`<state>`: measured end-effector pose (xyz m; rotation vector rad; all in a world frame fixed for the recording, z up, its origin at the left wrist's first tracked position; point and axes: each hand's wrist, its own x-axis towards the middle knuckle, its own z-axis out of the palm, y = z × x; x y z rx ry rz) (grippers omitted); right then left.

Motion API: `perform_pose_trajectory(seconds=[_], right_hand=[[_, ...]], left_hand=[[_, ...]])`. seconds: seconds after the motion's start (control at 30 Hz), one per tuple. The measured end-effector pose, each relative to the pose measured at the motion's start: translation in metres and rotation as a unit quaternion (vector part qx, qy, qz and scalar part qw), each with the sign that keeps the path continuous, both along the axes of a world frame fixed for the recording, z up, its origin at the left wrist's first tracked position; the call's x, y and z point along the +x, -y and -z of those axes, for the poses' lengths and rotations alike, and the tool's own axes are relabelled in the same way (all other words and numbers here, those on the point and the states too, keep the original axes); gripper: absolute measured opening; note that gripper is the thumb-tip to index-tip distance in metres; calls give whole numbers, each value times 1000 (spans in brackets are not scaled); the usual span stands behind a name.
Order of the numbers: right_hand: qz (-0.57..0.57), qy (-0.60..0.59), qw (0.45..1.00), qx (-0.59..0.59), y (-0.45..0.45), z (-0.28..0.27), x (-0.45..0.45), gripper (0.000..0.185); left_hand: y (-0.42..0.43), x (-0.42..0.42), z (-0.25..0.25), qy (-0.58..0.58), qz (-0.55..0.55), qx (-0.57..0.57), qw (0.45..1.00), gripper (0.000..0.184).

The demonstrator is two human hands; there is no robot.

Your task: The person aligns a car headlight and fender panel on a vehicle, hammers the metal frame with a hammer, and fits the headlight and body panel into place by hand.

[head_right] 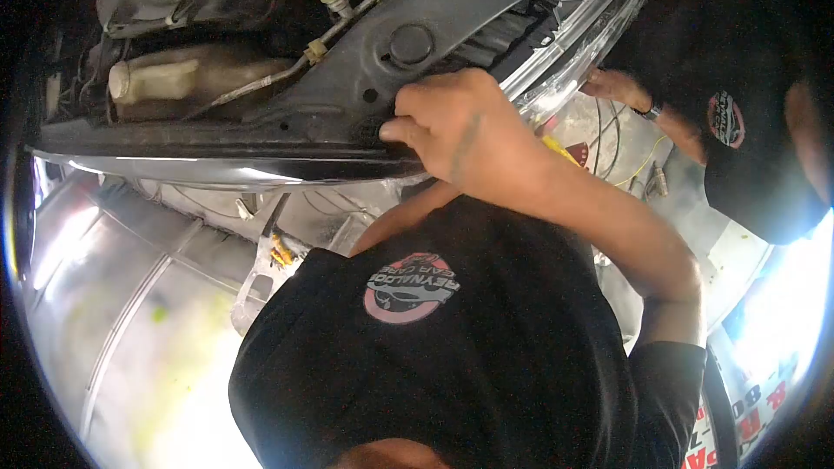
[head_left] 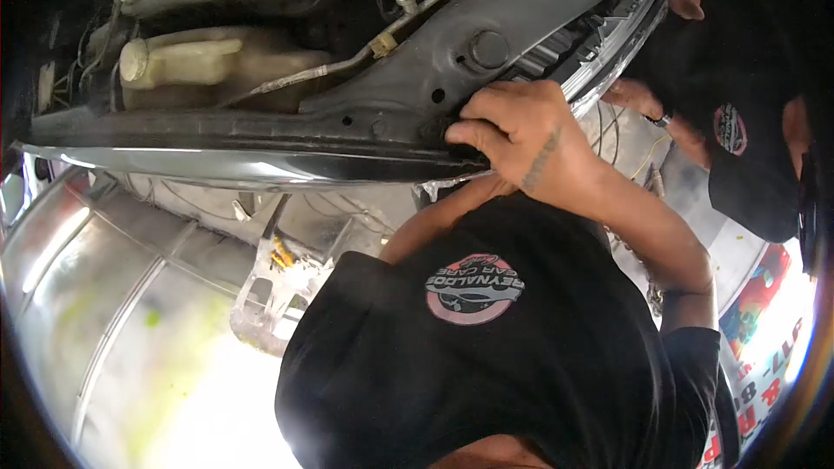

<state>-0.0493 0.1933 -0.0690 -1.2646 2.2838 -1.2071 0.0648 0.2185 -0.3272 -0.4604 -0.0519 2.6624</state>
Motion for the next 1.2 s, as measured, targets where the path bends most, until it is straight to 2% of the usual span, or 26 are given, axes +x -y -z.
perform_pose_trajectory(seconds=[0.07,0.1,0.17,0.3,0.37,0.5,0.57,0.6,0.73,0.83,0.87,0.9,0.97,1.0,1.03,1.1,1.13,1.17,1.2], right_hand=[[28,64,998,-6,2,-1,-1,18],[26,57,998,-8,4,-3,-3,18],[28,18,996,80,9,-10,-3,36],[6,-31,985,167,11,-11,-2,37],[-38,-133,972,188,11,-10,-5,8],[-93,-104,973,181,23,-28,-8,9],[-29,-13,970,240,30,-37,-7,17],[-30,-17,969,247,33,-35,-9,17],[-121,-185,950,221,25,-32,-8,16],[-138,-211,953,169,17,-24,-12,18],[-133,-165,969,125,16,-22,-16,19],[-128,-170,970,119,11,-23,-18,19],[-34,-70,991,110,-4,-27,-20,19],[50,117,980,155,-14,-36,-15,15],[51,116,981,149,-26,-32,-7,15],[56,-20,997,44,-42,-14,11,27],[-2,-167,986,15,-43,-8,14,58],[0,-169,986,11,-40,-6,21,58],[-11,-197,980,41,-37,-6,30,71]], left_hand=[[4,0,-6,-5,0,-7,1000,39],[7,-4,-9,-9,-3,-11,1000,39],[8,1,-8,-12,3,-8,1000,39],[9,-5,0,-19,3,-8,1000,38],[11,2,-1,-19,2,5,1000,38],[7,1,12,-18,-8,33,999,38],[5,-6,16,-21,-16,45,999,37],[5,-3,16,-21,-17,52,998,37],[5,-5,11,-35,-1,38,999,37],[6,-4,3,-39,-5,17,999,37],[9,-5,-2,-44,1,4,999,36],[11,-6,-5,-47,2,-2,999,36],[8,-3,-9,-54,3,-15,998,36],[8,0,-10,-54,4,-21,998,36],[9,1,-10,-55,6,-30,998,36],[15,9,-13,-57,10,-42,997,36],[17,14,-13,-55,11,-51,997,36],[19,19,-14,-57,12,-57,997,36],[21,24,-15,-56,13,-64,996,35]])
